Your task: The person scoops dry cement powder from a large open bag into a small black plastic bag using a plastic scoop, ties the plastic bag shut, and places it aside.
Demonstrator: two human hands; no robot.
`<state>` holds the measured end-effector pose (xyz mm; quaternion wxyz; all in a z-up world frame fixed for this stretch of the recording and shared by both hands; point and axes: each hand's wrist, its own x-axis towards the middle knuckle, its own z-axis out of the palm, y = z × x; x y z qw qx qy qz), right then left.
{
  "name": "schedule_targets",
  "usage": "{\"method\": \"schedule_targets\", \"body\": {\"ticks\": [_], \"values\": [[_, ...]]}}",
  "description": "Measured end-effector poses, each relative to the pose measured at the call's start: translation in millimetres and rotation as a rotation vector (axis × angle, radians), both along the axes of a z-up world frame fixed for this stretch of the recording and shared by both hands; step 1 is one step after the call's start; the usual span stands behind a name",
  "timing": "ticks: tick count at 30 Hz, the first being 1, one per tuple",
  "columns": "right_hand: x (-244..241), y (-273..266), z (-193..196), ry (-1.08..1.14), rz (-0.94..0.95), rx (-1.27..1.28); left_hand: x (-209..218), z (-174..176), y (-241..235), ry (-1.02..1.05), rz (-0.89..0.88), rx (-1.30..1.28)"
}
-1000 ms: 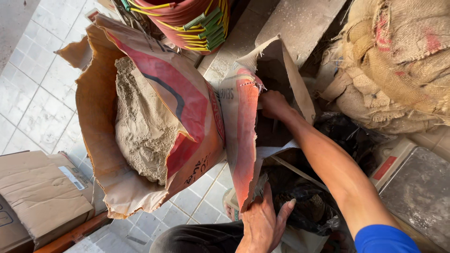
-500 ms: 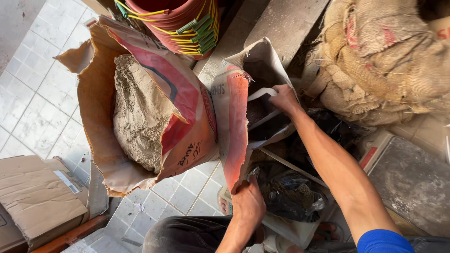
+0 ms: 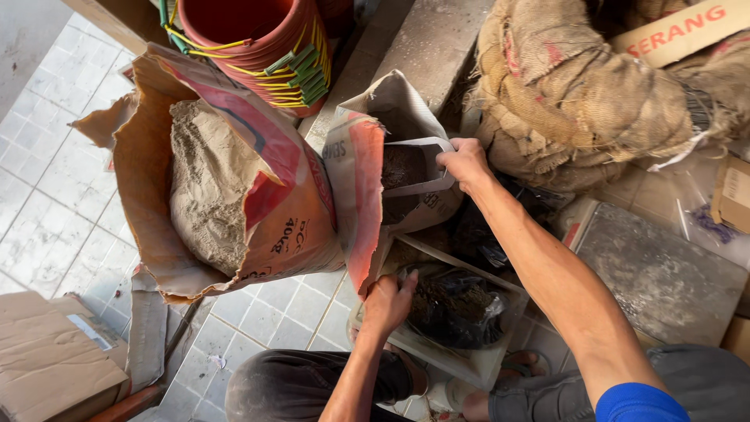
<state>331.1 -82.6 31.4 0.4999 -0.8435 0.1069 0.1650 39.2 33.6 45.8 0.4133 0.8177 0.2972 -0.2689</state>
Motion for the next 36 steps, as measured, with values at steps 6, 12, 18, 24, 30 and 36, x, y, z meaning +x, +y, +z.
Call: {"method": "schedule_targets", "body": {"ticks": [6,12,18,24,30,36], "values": [[-14.5,-38.9,6.6,0.063,-0.127,0.208,9.2,43.2,-21.5,-0.101,0.074,-0.121],[-49.6,-103.0,1.9,0.119,-0.142,0.247,2.4,-5.2,-23.9,-0.226,0.175,-0.161],[-128.6,-154.6,3.8,0.154,-0.072,0.106,1.5,9.8,-15.0,-0.165,0.364,-0.162],[-186.1,-187.8,-53.2,0.201,-0.025,-0.041,-6.2,-26.9,-14.1,-0.218,0.584,-0.517],[-226.2,-181.6,-42.2,0.224,0.117,-0.308,-13.9,-44.6,-17.7,-0.266,0.609,-0.650],[-250.7,-123.9,-35.1,-0.011,0.326,-0.430,-14.3,-54.4,-19.8,-0.262,0.593,-0.677]]}}
